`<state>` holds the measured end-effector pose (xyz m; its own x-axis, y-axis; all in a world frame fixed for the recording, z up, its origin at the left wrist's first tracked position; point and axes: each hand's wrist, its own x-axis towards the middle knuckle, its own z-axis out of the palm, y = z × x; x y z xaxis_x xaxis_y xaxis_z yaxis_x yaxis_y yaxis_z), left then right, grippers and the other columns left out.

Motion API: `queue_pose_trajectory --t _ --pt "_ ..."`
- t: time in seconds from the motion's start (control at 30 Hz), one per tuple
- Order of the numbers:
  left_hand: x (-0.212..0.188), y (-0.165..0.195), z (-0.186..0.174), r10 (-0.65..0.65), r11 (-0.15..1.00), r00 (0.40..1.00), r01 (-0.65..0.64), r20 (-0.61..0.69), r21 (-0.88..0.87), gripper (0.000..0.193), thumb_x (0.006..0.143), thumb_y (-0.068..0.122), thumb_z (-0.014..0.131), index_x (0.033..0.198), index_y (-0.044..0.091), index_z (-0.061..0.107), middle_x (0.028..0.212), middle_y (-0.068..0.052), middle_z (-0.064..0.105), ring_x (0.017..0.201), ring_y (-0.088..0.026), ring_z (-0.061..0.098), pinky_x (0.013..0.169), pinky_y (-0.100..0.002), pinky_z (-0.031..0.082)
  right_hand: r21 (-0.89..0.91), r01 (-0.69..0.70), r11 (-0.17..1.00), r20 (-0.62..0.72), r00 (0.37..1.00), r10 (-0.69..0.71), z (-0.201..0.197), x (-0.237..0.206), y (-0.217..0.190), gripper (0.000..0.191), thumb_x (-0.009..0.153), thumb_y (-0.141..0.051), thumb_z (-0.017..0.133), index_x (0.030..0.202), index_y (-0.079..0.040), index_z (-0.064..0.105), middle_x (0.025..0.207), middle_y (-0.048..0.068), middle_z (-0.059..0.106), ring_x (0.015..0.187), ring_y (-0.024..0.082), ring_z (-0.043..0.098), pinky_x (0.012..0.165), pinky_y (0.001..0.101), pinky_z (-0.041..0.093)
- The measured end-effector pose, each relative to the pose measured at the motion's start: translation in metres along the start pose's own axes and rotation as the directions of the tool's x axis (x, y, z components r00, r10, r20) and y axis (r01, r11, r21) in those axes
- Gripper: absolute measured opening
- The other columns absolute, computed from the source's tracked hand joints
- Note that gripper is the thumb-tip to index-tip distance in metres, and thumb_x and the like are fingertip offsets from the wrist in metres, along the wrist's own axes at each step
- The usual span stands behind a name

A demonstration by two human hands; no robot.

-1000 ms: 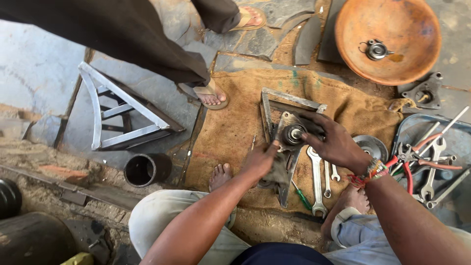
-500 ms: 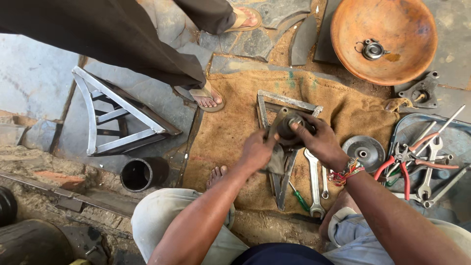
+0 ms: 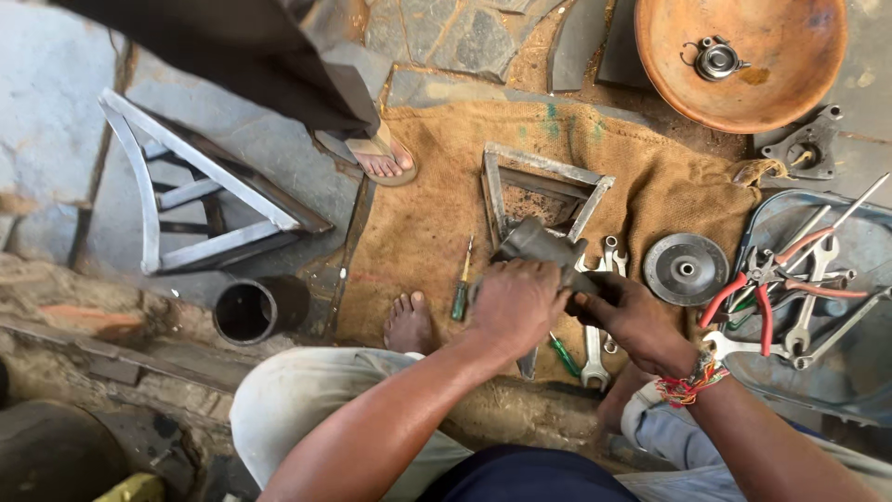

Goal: The person wipes a metal mechanical housing with a cloth, inserts a cylindrical internal component, and uses a wrench and a screwdriver to tighten fasteners on the assembly.

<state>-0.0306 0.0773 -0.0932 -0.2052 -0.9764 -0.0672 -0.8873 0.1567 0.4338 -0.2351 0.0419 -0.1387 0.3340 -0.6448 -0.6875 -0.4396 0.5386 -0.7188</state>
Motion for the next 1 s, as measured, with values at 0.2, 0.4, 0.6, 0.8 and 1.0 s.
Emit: queue_pose_trajectory --t 0.2,0.4,0.6,0.8,1.0 --pt "-0.017 -0.007 0.007 -0.311 0.833 0.944 0.326 0.108 -0.448 0.032 0.093 0.043 0.065 0.094 0.011 0.067 0.078 -0.008 0.072 0.059 -0.018 0.067 0.052 -0.034 0.056 -0.415 -0.007 0.910 -0.008 1.000 0.004 -0.011 -0.009 -0.003 0.060 0.081 -0.027 0.082 0.130 0.000 0.063 0.101 0.014 0.079 0.088 0.020 0.076 0.080 0.0338 0.060" --pt "-0.015 -0.077 0.028 -0.731 0.423 0.670 0.595 0.131 -0.684 0.051 0.095 0.050 0.066 0.106 0.000 0.071 0.091 -0.014 0.077 0.078 -0.023 0.073 0.070 -0.036 0.059 -0.460 -0.106 0.881 -0.066 0.994 0.085 -0.019 0.000 0.001 0.037 0.090 -0.030 0.070 0.111 0.001 0.074 0.083 0.016 0.081 0.071 0.019 0.077 0.071 0.0366 0.060" --pt "0.013 -0.087 0.066 -0.589 0.241 0.711 0.608 0.384 -0.757 0.087 0.083 0.067 0.066 0.134 -0.003 0.061 0.112 -0.023 0.074 0.100 -0.031 0.075 0.090 -0.044 0.061 -0.531 -0.006 0.847 -0.080 0.996 -0.043 -0.030 0.017 0.020 0.034 0.090 -0.028 0.066 0.111 -0.002 0.072 0.083 0.016 0.078 0.071 0.023 0.077 0.072 0.0403 0.059" --pt "0.034 -0.090 0.057 -0.438 0.413 0.795 0.593 0.420 -0.691 0.110 0.067 0.072 0.073 0.142 -0.005 0.051 0.131 -0.028 0.066 0.118 -0.036 0.070 0.101 -0.046 0.055 -0.615 0.039 0.787 -0.004 0.999 -0.053 -0.031 0.035 0.029 0.030 0.090 -0.025 0.064 0.107 -0.002 0.073 0.084 0.020 0.076 0.074 0.031 0.075 0.076 0.0441 0.058" --pt "0.054 -0.090 0.046 -0.410 0.564 0.748 0.657 0.522 -0.500 0.111 0.073 0.081 0.064 0.148 0.000 0.048 0.139 -0.029 0.060 0.131 -0.039 0.059 0.111 -0.056 0.045 -0.651 0.034 0.758 -0.002 0.999 -0.046 -0.032 0.036 0.019 0.030 0.091 -0.026 0.066 0.101 0.001 0.074 0.080 0.020 0.074 0.069 0.029 0.072 0.072 0.0437 0.056"
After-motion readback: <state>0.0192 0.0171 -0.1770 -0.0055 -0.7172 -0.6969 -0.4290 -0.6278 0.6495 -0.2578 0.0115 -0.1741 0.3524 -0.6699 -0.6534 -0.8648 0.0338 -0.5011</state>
